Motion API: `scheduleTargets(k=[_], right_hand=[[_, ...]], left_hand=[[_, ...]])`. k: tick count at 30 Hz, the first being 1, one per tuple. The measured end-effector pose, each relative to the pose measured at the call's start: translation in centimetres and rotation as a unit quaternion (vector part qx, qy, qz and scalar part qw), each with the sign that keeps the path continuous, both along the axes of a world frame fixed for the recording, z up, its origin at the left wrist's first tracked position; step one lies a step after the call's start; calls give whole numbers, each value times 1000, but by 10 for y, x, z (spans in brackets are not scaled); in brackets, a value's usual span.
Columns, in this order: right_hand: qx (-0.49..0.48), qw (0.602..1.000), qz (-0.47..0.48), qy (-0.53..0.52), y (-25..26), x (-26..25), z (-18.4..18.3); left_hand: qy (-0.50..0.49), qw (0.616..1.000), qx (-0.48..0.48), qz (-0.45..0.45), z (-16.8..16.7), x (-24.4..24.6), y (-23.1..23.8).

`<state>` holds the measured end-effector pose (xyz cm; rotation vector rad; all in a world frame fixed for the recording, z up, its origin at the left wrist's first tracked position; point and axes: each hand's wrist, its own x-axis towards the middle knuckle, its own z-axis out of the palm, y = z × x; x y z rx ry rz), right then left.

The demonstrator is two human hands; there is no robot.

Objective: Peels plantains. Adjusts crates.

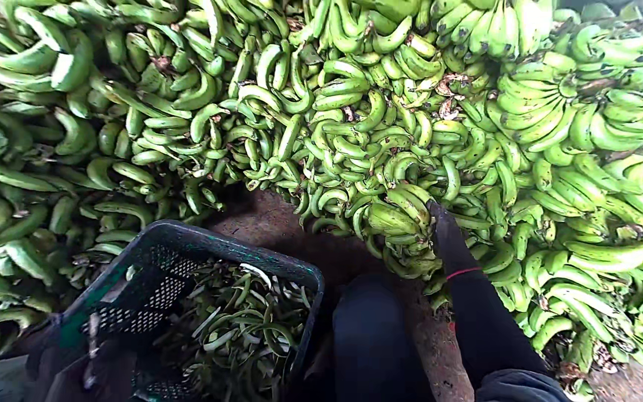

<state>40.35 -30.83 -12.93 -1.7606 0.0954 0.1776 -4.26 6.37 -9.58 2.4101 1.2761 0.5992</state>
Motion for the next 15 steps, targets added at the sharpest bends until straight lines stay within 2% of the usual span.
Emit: scheduleTargets(k=[4, 7, 9, 11, 13, 15], right_hand=[[32, 983, 179, -27, 75, -36, 60], [52, 945, 315, -74, 139, -65, 103], [19, 908, 398, -132, 182, -87, 123], [-65, 847, 482, -214, 219, -117, 127], [-153, 761, 553, -303, 242, -155, 111], [-168, 668, 662, -296, 260, -184, 94]], left_hand=[[-68, 997, -40, 5, 10, 8, -21], [-128, 989, -59, 36, 5, 3, -22], [-171, 981, -66, 58, 1, -5, -19], [-193, 975, -77, 78, 3, -18, -18], [-207, 968, -94, 103, 6, -29, -18], [-222, 962, -100, 128, 8, -39, -16]])
